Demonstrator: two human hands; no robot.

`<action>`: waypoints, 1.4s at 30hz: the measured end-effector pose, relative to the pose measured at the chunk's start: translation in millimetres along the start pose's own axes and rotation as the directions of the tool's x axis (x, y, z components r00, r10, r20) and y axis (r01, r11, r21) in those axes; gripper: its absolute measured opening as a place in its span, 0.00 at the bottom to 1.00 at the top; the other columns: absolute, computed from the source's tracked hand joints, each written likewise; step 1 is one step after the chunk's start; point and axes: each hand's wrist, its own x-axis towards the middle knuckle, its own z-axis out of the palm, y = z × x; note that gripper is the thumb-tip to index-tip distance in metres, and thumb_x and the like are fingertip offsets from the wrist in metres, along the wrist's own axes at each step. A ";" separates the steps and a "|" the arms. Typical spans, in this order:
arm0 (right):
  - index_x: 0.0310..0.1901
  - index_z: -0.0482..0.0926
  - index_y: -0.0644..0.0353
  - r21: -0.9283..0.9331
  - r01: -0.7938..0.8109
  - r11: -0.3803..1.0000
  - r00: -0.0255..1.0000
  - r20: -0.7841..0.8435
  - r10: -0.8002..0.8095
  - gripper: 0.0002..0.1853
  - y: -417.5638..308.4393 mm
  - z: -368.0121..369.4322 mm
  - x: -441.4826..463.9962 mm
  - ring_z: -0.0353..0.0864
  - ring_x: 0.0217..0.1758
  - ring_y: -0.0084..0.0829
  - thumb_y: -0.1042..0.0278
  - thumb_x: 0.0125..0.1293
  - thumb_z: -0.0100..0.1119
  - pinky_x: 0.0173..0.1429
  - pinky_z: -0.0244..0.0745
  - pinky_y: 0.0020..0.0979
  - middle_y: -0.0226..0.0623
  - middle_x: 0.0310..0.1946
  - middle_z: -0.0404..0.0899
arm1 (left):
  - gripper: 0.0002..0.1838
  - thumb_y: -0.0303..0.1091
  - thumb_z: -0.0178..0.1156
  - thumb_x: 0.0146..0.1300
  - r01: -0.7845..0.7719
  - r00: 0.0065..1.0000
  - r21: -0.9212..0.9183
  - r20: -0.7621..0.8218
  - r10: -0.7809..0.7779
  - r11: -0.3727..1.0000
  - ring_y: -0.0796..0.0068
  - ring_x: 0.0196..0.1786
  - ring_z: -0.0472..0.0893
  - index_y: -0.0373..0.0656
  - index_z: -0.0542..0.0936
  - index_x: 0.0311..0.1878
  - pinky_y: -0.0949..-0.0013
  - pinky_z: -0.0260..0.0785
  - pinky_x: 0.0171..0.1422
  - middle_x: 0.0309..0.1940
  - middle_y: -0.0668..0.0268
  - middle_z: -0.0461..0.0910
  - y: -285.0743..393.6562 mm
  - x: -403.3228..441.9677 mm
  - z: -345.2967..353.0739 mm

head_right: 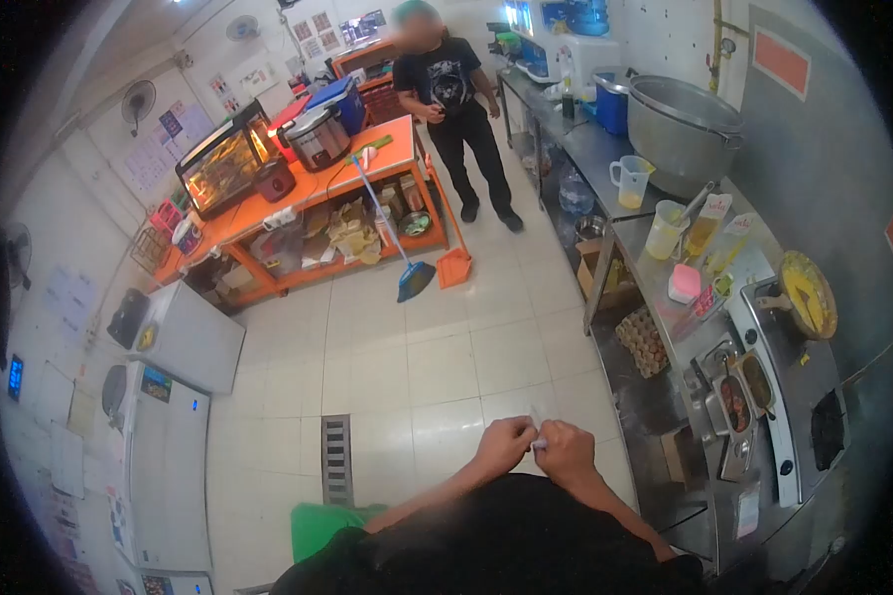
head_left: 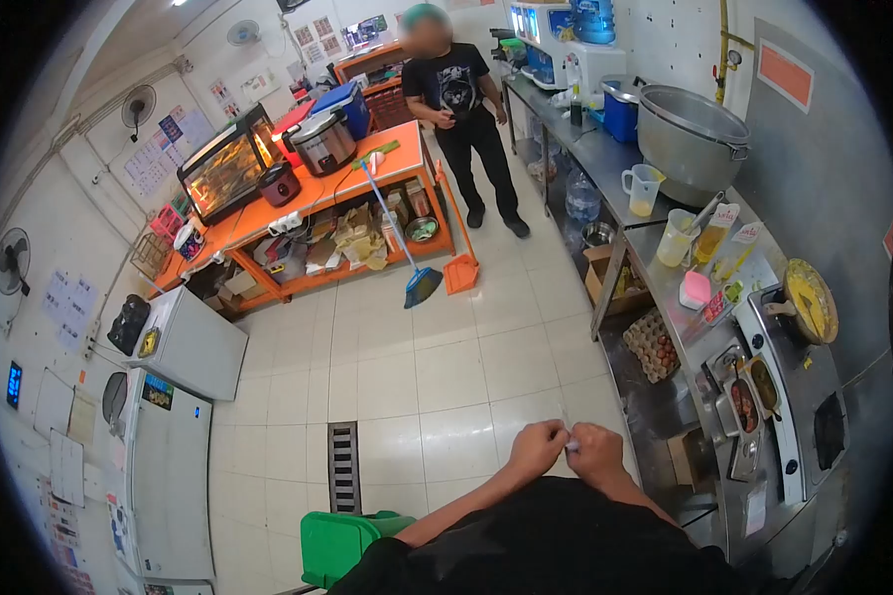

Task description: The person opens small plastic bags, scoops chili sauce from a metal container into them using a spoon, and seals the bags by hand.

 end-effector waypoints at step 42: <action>0.36 0.85 0.61 0.410 -0.754 0.514 0.500 -0.150 0.853 0.09 313.6 -200.4 -113.4 0.88 0.36 0.40 0.65 0.59 0.68 0.35 0.81 0.41 0.48 0.31 0.85 | 0.16 0.37 0.58 0.73 -0.181 0.714 -0.342 0.599 0.363 0.922 0.78 0.41 0.70 0.42 0.68 0.57 0.72 0.64 0.46 0.40 0.67 0.70 160.9 153.9 262.0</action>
